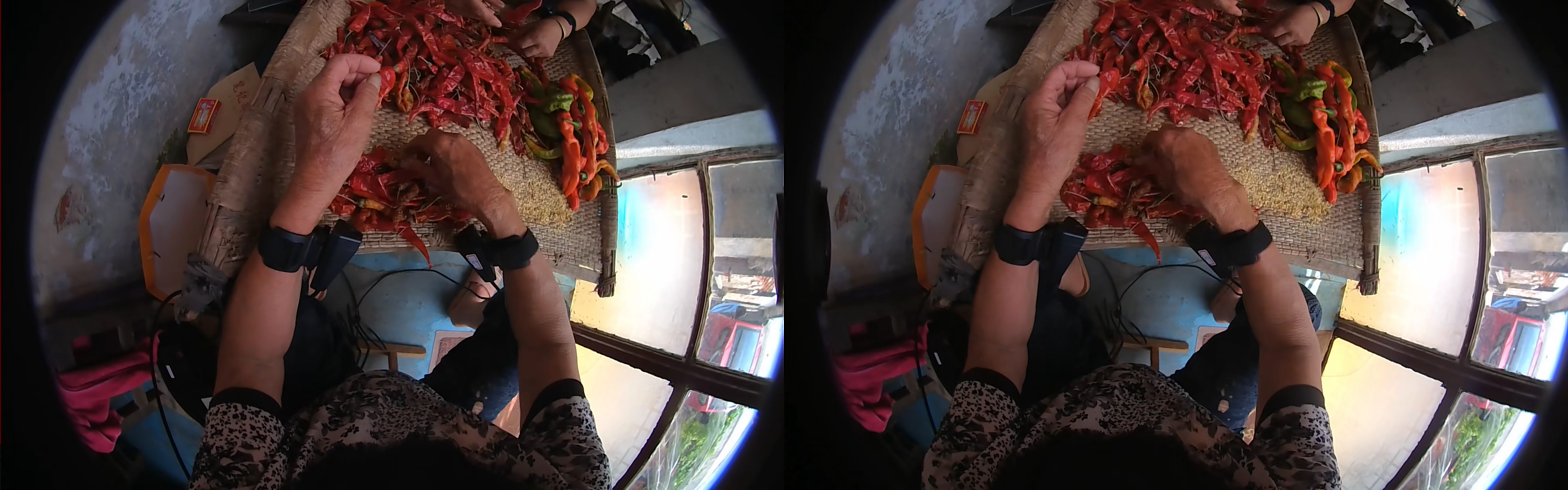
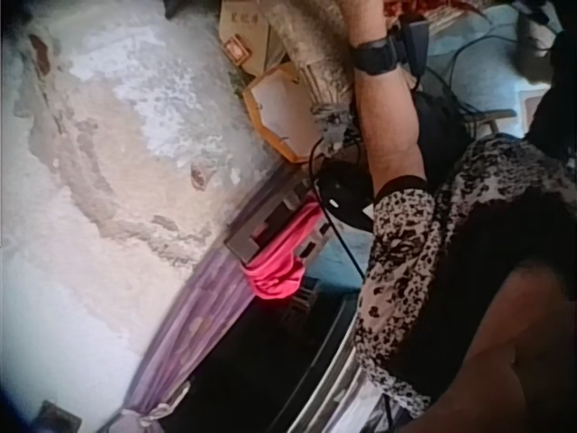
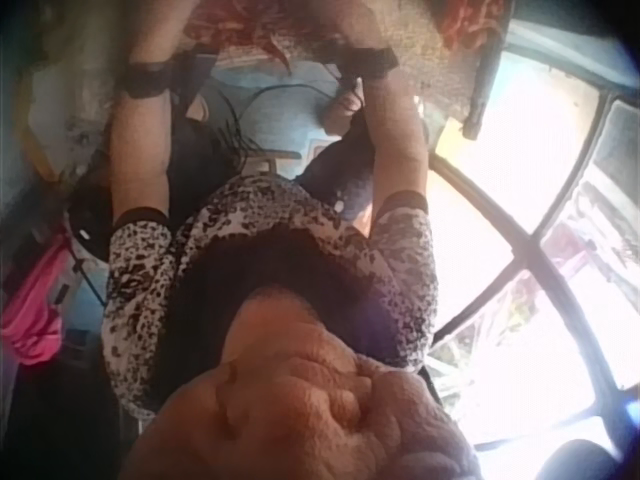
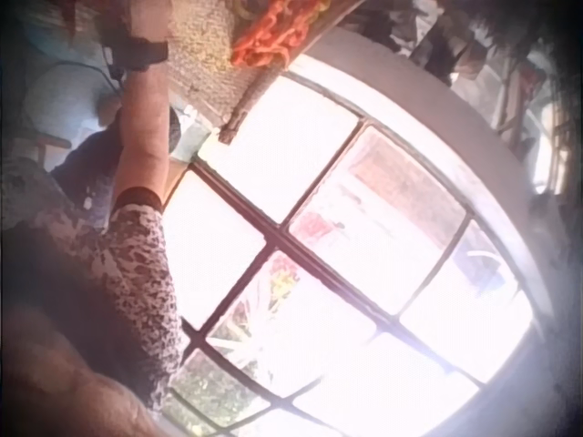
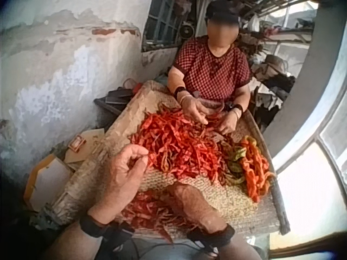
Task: The person sorts through a pile of dried red peppers on a woven tray, picking them up to pull off the stems and tear the pods open to release seeds. They move the emptied pepper skins to one side of the tray while occasionally handling green peppers.
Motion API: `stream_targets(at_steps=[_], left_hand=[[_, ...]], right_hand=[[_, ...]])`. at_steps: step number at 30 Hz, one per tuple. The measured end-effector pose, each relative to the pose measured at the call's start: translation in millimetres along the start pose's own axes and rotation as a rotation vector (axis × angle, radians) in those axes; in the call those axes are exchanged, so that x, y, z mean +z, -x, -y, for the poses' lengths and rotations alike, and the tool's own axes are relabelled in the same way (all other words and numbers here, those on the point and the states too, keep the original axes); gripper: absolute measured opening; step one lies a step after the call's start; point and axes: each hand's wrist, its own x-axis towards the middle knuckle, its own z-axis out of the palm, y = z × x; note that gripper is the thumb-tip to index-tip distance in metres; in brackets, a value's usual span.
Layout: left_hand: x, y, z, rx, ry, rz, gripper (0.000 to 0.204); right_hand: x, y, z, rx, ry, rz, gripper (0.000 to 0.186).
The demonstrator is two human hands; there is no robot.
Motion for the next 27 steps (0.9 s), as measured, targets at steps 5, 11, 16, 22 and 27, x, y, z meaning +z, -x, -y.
stream_targets(at_steps=[5,11,16,22,27], left_hand=[[-1,-1,-2,-0.001,0.000,-0.012,0.016],[-3,-3,-4,-0.010,0.064,-0.037,0.015],[-5,-2,-4,-0.017,0.090,-0.033,0.014],[-4,-2,-6,-0.036,0.066,-0.030,0.016],[-5,0,-7,-0.057,0.065,-0.011,0.016]], right_hand=[[10,-2,2,-0.008,0.081,0.025,0.018],[-25,-4,0,0.032,-0.372,-0.102,0.011],[-48,-10,-16,0.159,-0.678,-0.326,0.019],[-29,-13,-31,0.176,-0.487,-0.709,0.041],[2,-8,-11,0.163,0.168,-0.261,0.031]])
